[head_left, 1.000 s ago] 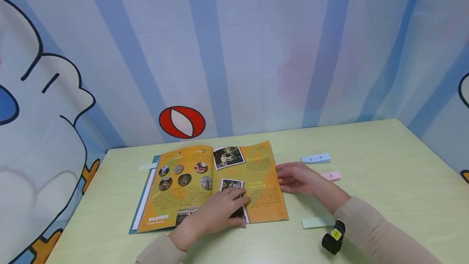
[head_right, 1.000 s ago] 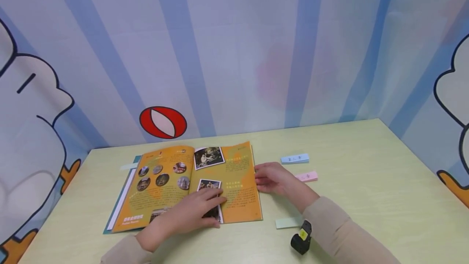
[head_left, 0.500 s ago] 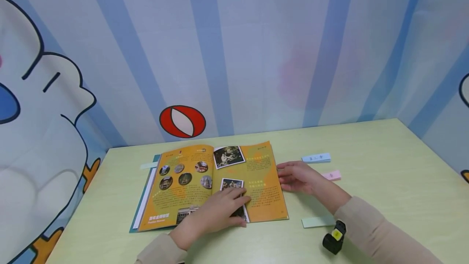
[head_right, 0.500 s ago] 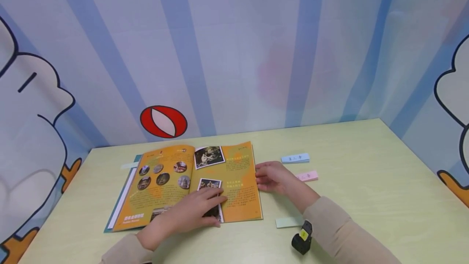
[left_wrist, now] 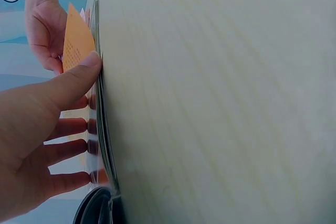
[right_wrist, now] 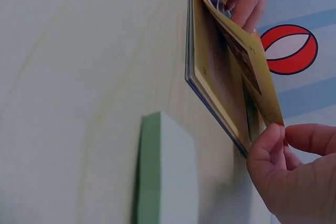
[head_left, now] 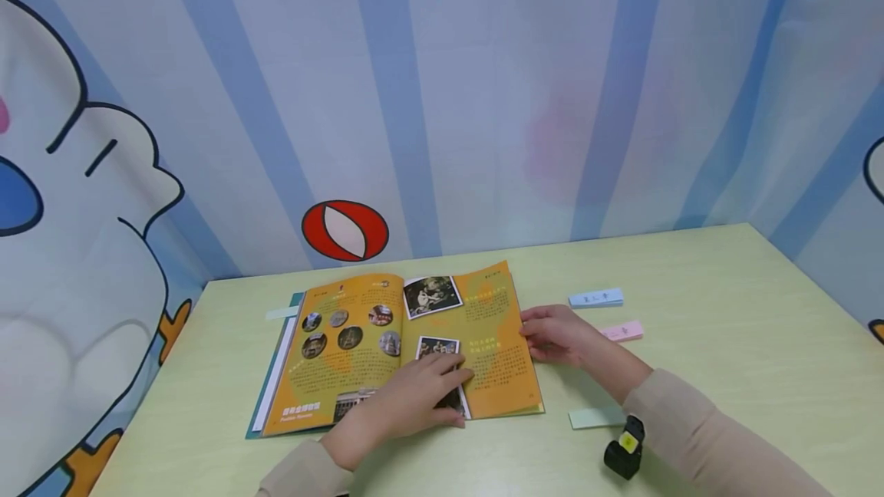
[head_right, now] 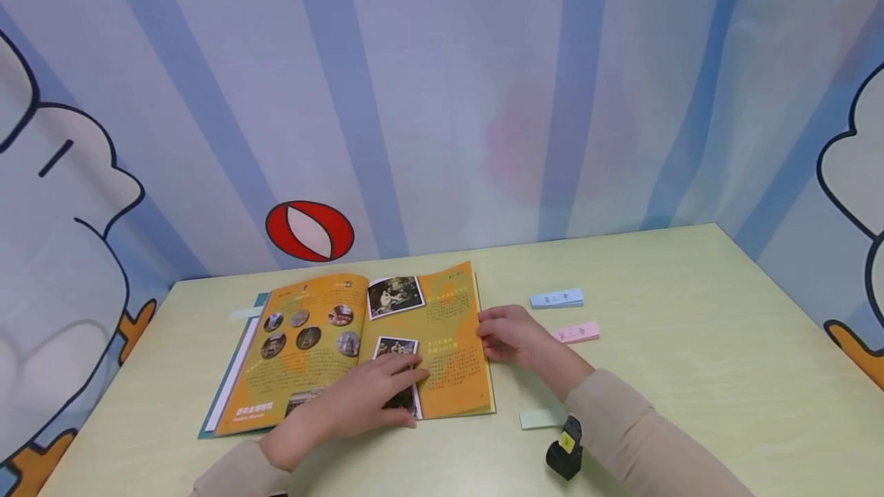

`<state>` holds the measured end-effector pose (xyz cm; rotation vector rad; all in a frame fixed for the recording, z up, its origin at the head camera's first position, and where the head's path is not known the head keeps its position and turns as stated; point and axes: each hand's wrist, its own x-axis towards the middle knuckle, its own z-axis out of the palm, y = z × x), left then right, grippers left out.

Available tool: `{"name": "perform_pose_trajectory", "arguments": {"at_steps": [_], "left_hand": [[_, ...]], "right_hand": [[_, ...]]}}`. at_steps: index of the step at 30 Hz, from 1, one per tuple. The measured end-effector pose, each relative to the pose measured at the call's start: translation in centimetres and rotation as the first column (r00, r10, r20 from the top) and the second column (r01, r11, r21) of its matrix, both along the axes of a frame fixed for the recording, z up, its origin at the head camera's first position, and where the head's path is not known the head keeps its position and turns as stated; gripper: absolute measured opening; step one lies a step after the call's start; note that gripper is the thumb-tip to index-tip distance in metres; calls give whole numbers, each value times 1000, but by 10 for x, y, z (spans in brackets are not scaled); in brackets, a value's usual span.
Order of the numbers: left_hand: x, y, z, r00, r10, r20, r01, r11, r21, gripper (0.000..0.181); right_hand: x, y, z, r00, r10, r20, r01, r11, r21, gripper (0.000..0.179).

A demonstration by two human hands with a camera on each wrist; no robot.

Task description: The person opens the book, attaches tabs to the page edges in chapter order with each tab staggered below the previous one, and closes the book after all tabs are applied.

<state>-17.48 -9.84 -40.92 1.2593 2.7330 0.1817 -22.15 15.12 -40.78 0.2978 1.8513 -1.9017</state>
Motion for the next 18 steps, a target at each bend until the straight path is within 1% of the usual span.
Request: {"name": "perform_pose_trajectory", "arguments": {"at_steps": [7,12,15,18], "left_hand": [[0,0,-3,1000,11,20,-12,1000,16,63],[-1,1,-2,999,28,46,-29,999,27,61],[-2,4,0,996,47,71,-50,998,46,57],[-3,7,0,993,62,96,-71,993,91,51]], "right_hand": [[0,-2,6,1000,-26,0,26,998,55,40],[1,-3,9,999,-32,-7,32,999,42,43],[2,-4,9,999,-21,-31,22,1000,17,45],[3,-6,8,996,18,-86,-19,1000,-4,46]]}}
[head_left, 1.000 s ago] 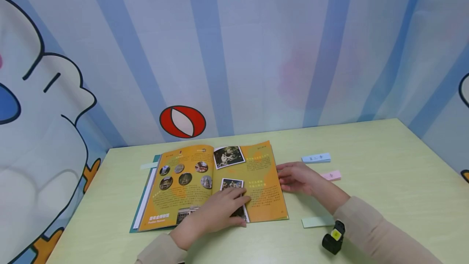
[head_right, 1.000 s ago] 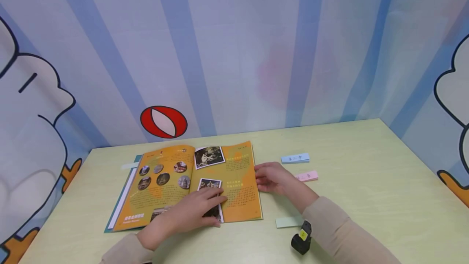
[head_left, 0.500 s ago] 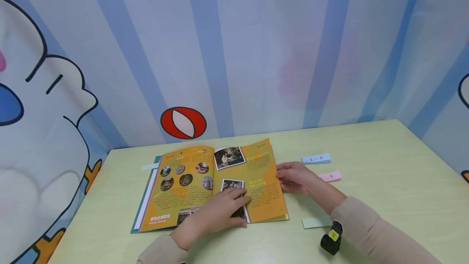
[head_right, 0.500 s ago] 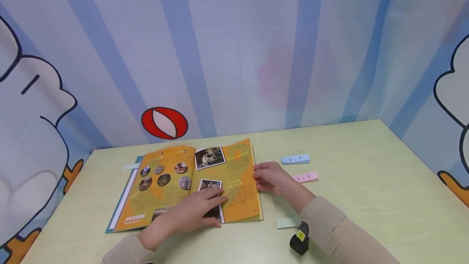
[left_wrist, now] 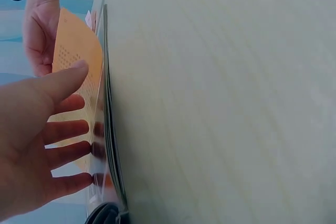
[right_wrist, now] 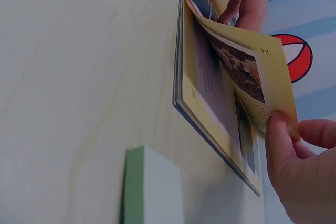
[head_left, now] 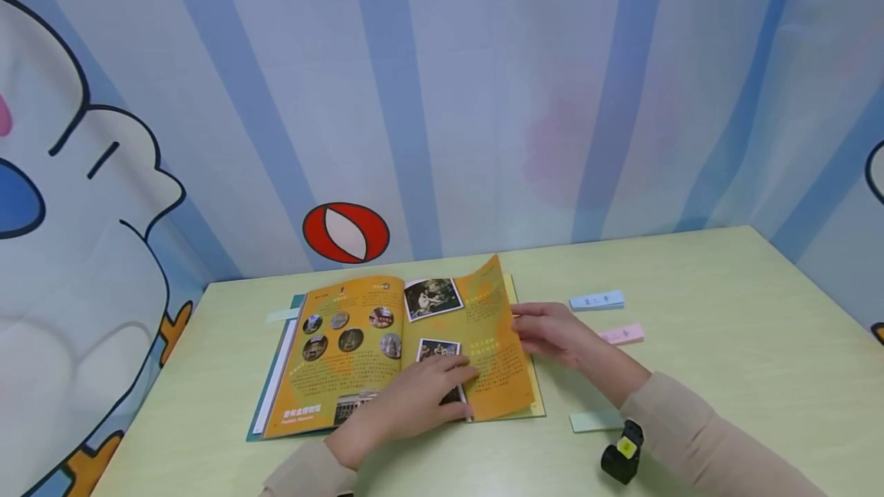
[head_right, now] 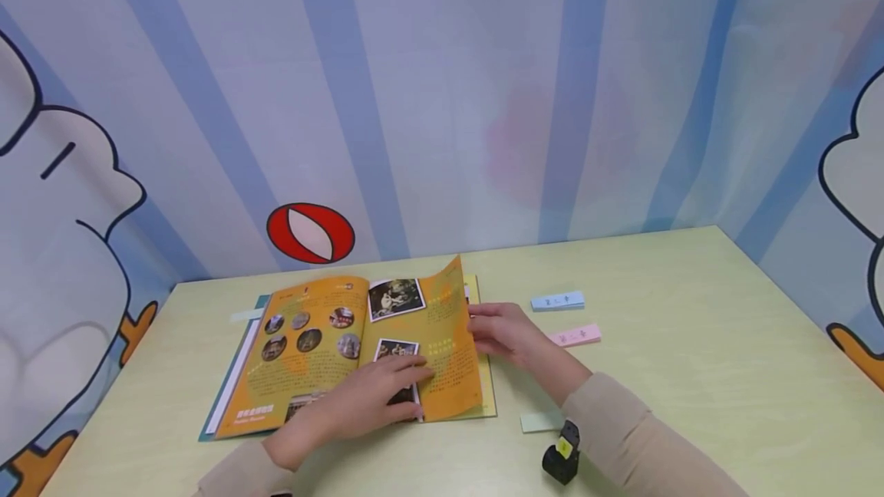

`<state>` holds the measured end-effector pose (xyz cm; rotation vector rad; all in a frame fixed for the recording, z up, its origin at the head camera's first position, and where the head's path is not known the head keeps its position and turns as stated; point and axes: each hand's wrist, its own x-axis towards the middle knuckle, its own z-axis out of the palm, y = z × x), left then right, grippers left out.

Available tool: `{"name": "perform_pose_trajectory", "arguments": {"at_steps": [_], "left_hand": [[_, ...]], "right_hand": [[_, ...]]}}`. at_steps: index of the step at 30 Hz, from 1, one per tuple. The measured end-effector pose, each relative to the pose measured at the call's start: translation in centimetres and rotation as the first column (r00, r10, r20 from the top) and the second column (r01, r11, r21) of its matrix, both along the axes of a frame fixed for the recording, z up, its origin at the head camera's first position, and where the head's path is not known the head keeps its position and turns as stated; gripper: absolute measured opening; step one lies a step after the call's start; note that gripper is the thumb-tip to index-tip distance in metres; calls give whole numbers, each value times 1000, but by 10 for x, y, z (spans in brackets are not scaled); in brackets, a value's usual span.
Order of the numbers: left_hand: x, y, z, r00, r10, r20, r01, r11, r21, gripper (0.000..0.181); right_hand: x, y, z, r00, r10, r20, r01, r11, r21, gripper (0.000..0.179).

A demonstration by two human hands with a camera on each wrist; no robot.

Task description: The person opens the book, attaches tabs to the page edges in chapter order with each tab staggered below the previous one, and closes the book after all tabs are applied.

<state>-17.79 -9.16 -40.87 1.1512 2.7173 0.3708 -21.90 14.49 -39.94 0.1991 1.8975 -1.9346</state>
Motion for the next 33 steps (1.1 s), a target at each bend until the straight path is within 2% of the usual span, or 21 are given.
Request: {"name": "perform_pose_trajectory", "arguments": {"at_steps": [4,7,9,11,13,15,16,18,19,22,23,25,27,30,33], "left_hand": [[0,7,-1,999,29,32,-31,997,75,46],[1,12,-3,991,73,108,-89,985,147,47],[2,16,-3,976,101,195,-143,966,215,49],[2,18,-3,954,108,278,-192,936,296,52],[3,20,-4,917,88,388,-249,888,387,54],[3,22,-4,864,50,501,-321,822,471,54],[3,23,-4,831,30,556,-365,783,503,54],[4,25,-4,746,-17,665,-473,689,549,53],[4,27,-4,709,-38,704,-522,643,560,53],[3,31,-2,627,-69,776,-641,519,565,53],[3,32,-2,608,-77,790,-669,486,562,53],[2,34,0,584,-75,808,-710,436,553,54],[2,35,1,568,-67,820,-738,401,544,55],[3,34,1,562,-42,826,-758,374,534,56],[3,31,1,557,-16,831,-773,357,525,56]], "right_hand": [[1,-5,-3,990,87,-109,-86,996,7,47],[2,-12,-6,972,144,-185,-137,989,49,47],[2,-17,-8,957,176,-231,-158,983,95,46],[4,-22,-9,943,195,-270,-162,977,139,46],[5,-26,-9,930,207,-303,-160,972,175,45],[7,-30,-9,920,211,-331,-148,967,207,45],[8,-32,-9,914,214,-345,-142,965,222,45],[9,-36,-8,908,208,-364,-121,961,248,46],[10,-38,-8,906,203,-372,-107,959,263,46],[11,-44,-8,897,191,-399,-64,949,310,47],[12,-46,-8,896,183,-405,-48,946,321,46],[12,-50,-8,894,173,-414,-24,940,341,45],[13,-53,-9,891,163,-423,-4,936,352,44],[14,-57,-9,888,148,-435,21,933,359,42],[15,-60,-9,869,154,-470,34,930,367,41]]}}
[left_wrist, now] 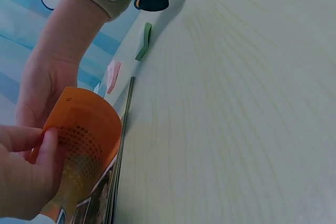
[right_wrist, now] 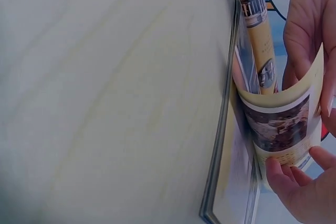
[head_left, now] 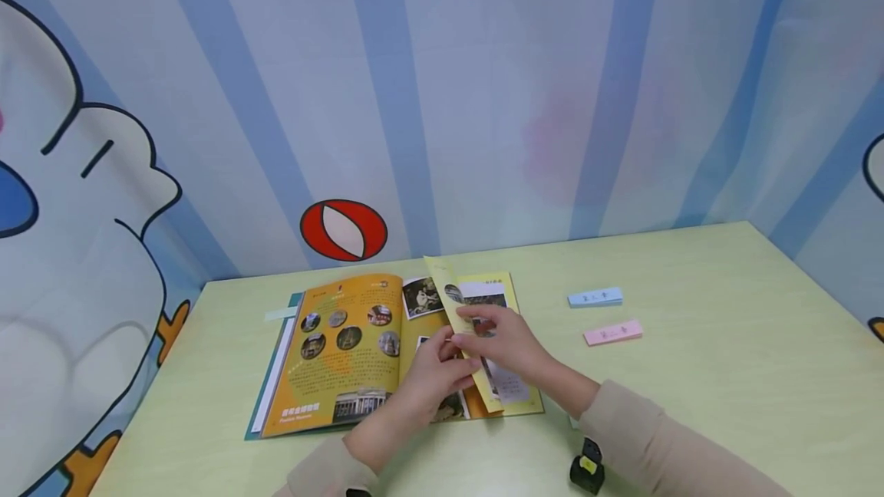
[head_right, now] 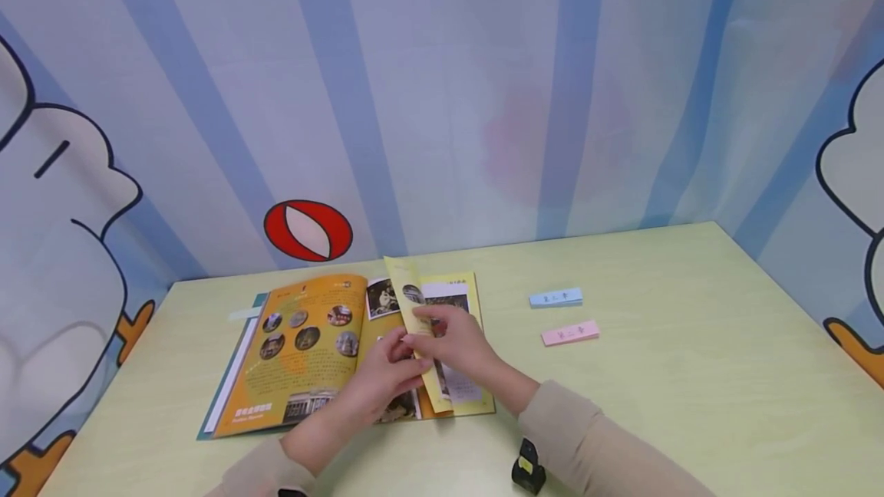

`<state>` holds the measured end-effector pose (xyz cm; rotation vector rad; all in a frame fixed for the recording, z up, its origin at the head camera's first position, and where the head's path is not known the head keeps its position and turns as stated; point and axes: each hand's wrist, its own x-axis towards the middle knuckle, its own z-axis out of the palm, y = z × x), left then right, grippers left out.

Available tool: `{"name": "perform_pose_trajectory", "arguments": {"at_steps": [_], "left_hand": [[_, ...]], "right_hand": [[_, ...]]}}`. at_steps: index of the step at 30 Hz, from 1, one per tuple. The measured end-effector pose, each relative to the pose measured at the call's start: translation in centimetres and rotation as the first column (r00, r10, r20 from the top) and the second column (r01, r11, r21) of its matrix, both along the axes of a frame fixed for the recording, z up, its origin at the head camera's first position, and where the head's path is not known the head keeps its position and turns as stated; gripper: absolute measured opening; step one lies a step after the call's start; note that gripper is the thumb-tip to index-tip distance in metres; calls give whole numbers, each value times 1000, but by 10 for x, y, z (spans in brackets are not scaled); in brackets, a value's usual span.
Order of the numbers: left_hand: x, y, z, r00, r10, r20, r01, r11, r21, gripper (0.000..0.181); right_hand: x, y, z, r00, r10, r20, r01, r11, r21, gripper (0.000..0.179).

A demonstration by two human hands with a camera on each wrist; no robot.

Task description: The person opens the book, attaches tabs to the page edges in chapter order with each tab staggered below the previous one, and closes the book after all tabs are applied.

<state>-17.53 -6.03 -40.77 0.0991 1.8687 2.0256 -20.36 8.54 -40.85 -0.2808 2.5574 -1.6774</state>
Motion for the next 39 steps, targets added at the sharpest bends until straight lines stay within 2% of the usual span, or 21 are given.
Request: {"name": "perform_pose_trajectory", "arguments": {"at_steps": [5,9,16,20,28,35,39], "left_hand": [[-1,-6,0,1000,28,3,-28,1000,-10,54],[-1,-15,2,1000,18,-2,-18,1000,-3,52],[1,-47,13,1000,-12,20,13,998,-58,57],[3,-63,18,999,3,33,0,996,-86,58],[6,-96,22,995,92,45,-86,990,-115,57],[7,-123,20,978,196,71,-189,977,-99,54],[5,-145,18,972,221,79,-205,963,-174,54]], "right_hand": [[3,-2,-2,994,48,-99,-47,999,17,41],[4,-5,-4,987,71,-146,-68,997,27,40],[4,-16,-4,975,119,-187,-111,992,54,38],[5,-21,-3,965,156,-209,-151,988,40,39],[8,-33,-4,954,215,-209,-212,977,39,39],[10,-38,-8,937,253,-239,-241,967,79,36],[11,-44,-10,930,284,-233,-270,958,93,38]]}}
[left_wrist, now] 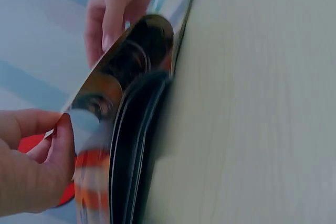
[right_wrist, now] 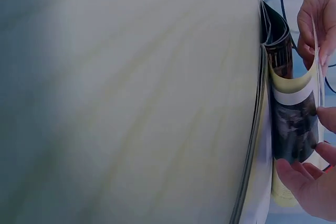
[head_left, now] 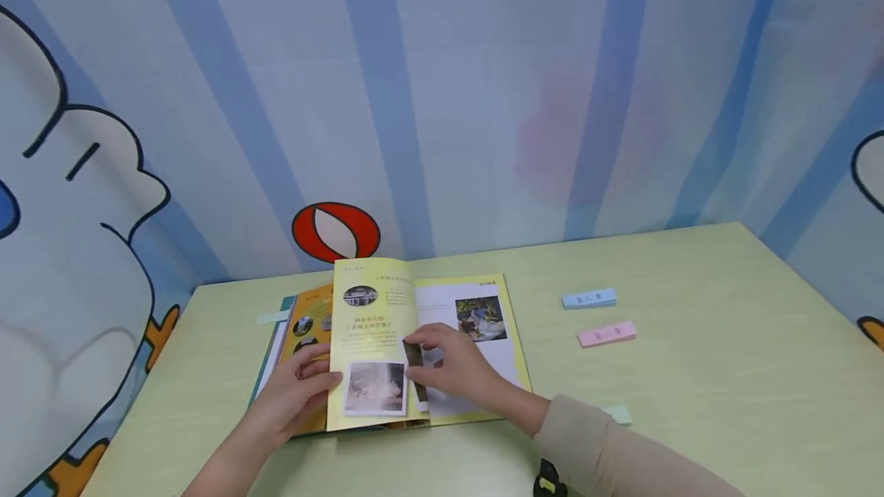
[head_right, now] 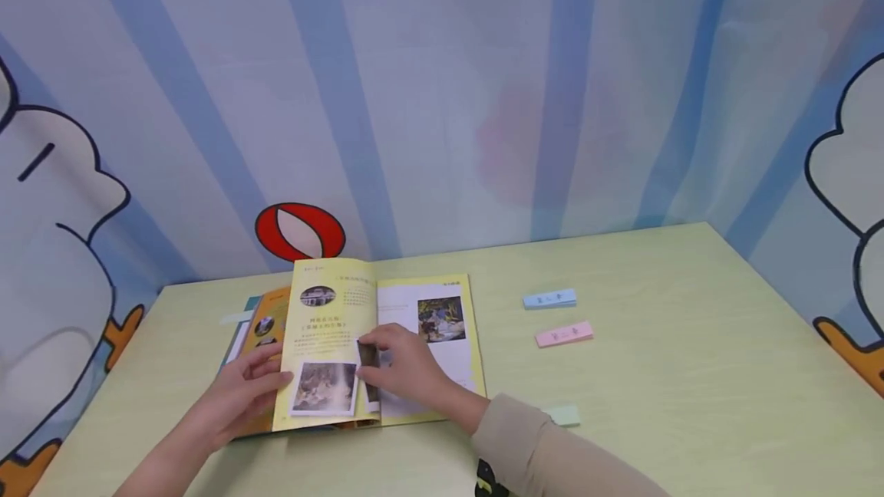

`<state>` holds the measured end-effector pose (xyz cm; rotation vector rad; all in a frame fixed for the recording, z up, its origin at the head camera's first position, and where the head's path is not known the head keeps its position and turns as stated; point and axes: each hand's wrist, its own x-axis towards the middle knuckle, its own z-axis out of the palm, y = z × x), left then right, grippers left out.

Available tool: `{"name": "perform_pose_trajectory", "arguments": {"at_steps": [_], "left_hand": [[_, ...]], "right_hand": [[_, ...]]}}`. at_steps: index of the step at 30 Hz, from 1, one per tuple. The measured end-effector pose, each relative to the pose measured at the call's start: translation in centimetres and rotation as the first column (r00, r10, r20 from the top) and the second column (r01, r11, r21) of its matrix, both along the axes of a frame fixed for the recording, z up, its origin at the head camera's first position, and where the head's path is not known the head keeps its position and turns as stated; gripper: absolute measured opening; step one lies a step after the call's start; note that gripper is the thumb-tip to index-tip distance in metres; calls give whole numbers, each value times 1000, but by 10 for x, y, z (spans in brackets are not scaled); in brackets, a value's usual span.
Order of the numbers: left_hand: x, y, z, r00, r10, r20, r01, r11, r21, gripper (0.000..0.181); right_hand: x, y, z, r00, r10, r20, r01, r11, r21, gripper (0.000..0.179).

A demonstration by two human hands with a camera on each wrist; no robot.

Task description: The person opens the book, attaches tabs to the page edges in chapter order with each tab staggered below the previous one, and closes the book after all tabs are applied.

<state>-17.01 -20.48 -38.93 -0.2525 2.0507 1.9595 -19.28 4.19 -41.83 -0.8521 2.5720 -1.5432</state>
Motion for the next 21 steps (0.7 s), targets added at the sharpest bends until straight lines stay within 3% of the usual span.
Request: {"name": "perform_pose_trajectory", "arguments": {"at_steps": [5,11,13,21], "left_hand": [[-4,-29,0,1000,7,-1,-7,985,-171,53],[-9,-64,-2,1000,20,9,-14,919,-393,55],[-10,-74,-3,999,31,26,-18,906,-423,54],[-12,-90,-10,997,30,72,5,898,-439,54]], "right_hand": [[2,-9,3,999,33,17,-33,999,29,40],[4,-17,6,997,66,48,-68,997,36,39],[4,-19,5,996,79,45,-81,996,43,38],[4,-30,4,984,172,-47,-163,975,155,34]]}}
